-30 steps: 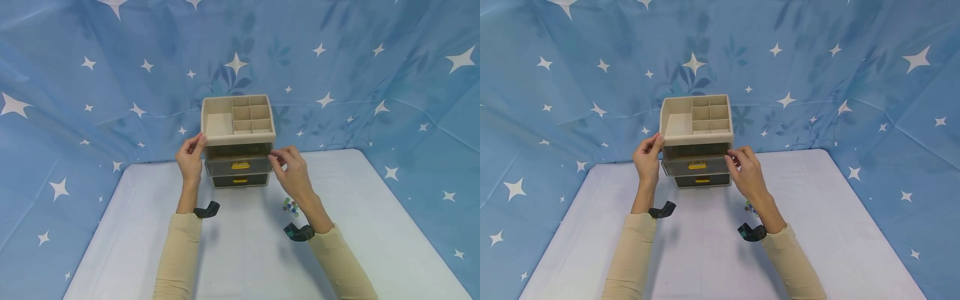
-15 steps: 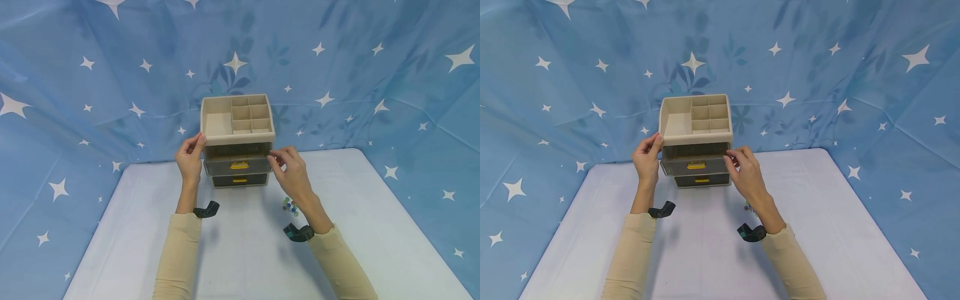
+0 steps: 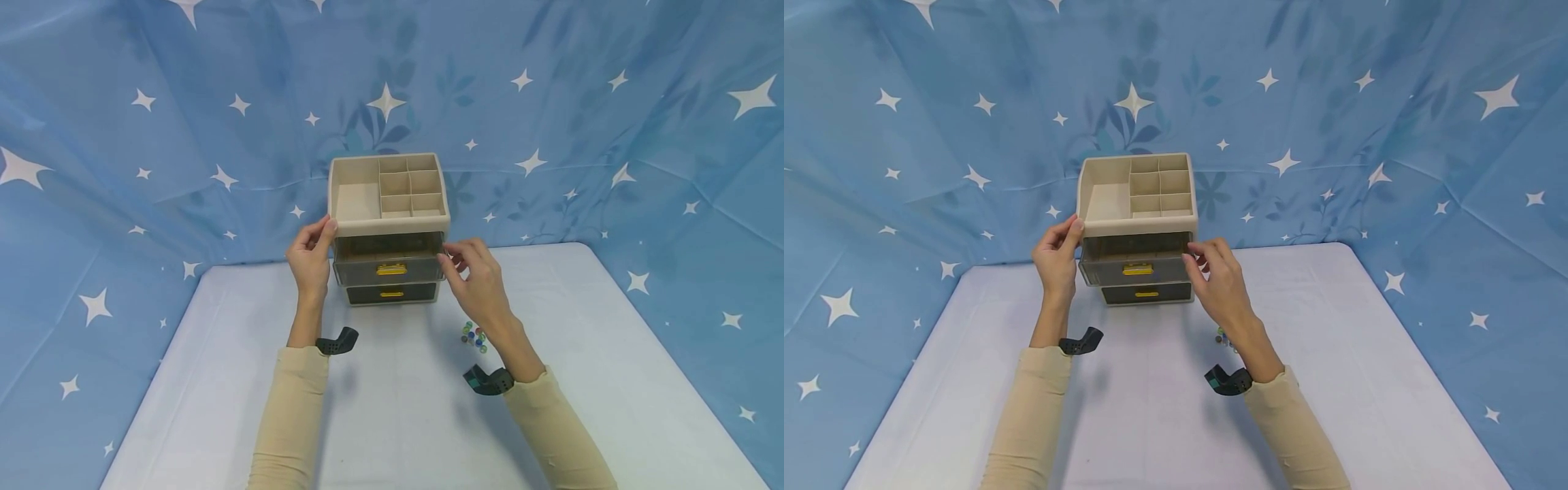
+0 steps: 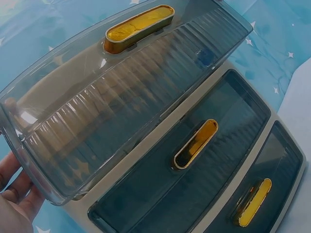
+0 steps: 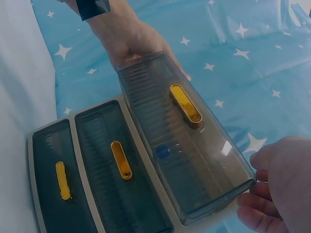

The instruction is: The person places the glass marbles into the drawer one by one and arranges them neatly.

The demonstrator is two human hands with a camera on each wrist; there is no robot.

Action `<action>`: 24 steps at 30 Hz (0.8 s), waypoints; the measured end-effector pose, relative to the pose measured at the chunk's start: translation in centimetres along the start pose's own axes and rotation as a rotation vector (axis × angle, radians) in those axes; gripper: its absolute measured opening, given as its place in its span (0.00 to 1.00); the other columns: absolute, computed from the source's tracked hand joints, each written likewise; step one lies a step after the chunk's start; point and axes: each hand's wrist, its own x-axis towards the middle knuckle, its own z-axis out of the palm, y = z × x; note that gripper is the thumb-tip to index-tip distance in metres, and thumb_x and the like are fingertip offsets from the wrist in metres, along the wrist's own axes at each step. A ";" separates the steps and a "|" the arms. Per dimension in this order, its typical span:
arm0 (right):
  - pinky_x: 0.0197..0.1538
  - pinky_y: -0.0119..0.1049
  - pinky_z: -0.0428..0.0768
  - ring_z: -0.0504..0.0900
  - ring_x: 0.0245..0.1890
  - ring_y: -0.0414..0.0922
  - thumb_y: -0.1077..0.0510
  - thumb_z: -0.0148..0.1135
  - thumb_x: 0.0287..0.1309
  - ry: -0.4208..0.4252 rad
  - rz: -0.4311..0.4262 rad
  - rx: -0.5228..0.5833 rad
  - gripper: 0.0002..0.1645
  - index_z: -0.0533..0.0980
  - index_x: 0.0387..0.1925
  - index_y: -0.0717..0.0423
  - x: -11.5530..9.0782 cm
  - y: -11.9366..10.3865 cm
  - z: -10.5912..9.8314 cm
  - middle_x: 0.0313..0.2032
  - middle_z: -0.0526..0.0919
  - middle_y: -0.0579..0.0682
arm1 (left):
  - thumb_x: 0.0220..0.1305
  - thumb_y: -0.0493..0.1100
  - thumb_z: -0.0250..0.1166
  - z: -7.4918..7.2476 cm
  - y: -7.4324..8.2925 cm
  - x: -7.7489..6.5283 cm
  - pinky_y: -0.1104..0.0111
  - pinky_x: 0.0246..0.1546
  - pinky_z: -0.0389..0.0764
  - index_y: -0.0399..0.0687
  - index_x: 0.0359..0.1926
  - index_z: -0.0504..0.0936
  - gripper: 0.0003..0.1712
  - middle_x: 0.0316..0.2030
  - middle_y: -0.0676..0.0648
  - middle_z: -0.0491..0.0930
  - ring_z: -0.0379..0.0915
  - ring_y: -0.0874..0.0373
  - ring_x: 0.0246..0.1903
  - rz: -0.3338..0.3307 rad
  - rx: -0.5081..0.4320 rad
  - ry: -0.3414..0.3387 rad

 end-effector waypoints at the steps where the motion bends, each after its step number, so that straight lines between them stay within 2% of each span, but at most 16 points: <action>1: 0.37 0.39 0.83 0.81 0.35 0.47 0.61 0.66 0.64 0.001 -0.003 0.000 0.13 0.80 0.46 0.66 0.0 0.0 0.0 0.40 0.80 0.57 | 0.64 0.37 0.69 0.0 -0.4 0.1 0.77 0.39 0.80 0.29 0.46 0.85 0.14 0.44 0.46 0.88 0.79 0.67 0.35 0.000 0.000 0.000; 4: 0.36 0.39 0.83 0.81 0.35 0.47 0.61 0.67 0.63 0.002 -0.006 -0.002 0.13 0.80 0.46 0.66 0.0 0.0 -0.2 0.39 0.80 0.57 | 0.64 0.38 0.70 -0.1 -1.5 0.5 0.78 0.39 0.80 0.30 0.46 0.85 0.14 0.43 0.49 0.89 0.79 0.67 0.35 0.001 -0.001 0.003; 7: 0.36 0.39 0.83 0.80 0.35 0.47 0.61 0.67 0.63 0.004 -0.001 -0.007 0.14 0.80 0.47 0.66 -0.1 0.0 -0.3 0.39 0.80 0.57 | 0.63 0.40 0.71 -0.2 -2.2 0.7 0.77 0.39 0.80 0.33 0.46 0.86 0.15 0.44 0.49 0.89 0.80 0.67 0.35 0.002 -0.005 0.009; 11: 0.36 0.42 0.83 0.80 0.35 0.47 0.61 0.68 0.62 0.005 0.010 -0.013 0.14 0.80 0.47 0.65 -0.3 0.1 -0.5 0.38 0.80 0.57 | 0.62 0.45 0.72 -0.3 -2.5 0.7 0.76 0.39 0.81 0.36 0.45 0.87 0.16 0.44 0.48 0.89 0.80 0.65 0.36 0.009 0.000 0.011; 17: 0.35 0.44 0.83 0.81 0.34 0.50 0.61 0.68 0.62 0.007 0.008 -0.002 0.14 0.80 0.46 0.67 -0.6 0.3 -0.7 0.38 0.80 0.58 | 0.62 0.49 0.72 -0.3 -2.5 0.6 0.75 0.39 0.81 0.39 0.46 0.88 0.19 0.40 0.53 0.88 0.80 0.63 0.36 0.024 0.016 0.007; 21: 0.35 0.42 0.83 0.81 0.34 0.52 0.62 0.68 0.62 0.013 0.003 -0.004 0.14 0.80 0.46 0.66 -0.7 0.5 -0.9 0.38 0.81 0.57 | 0.62 0.49 0.73 -0.3 -2.5 0.6 0.75 0.39 0.81 0.38 0.46 0.88 0.19 0.39 0.56 0.88 0.80 0.64 0.36 0.024 0.008 0.006; 24: 0.35 0.40 0.82 0.81 0.34 0.51 0.62 0.68 0.62 0.021 0.000 -0.006 0.13 0.80 0.46 0.66 -0.8 0.6 -1.0 0.37 0.81 0.57 | 0.62 0.46 0.72 -0.3 -2.5 0.7 0.75 0.39 0.81 0.37 0.46 0.87 0.18 0.40 0.55 0.88 0.81 0.64 0.36 0.012 0.008 0.010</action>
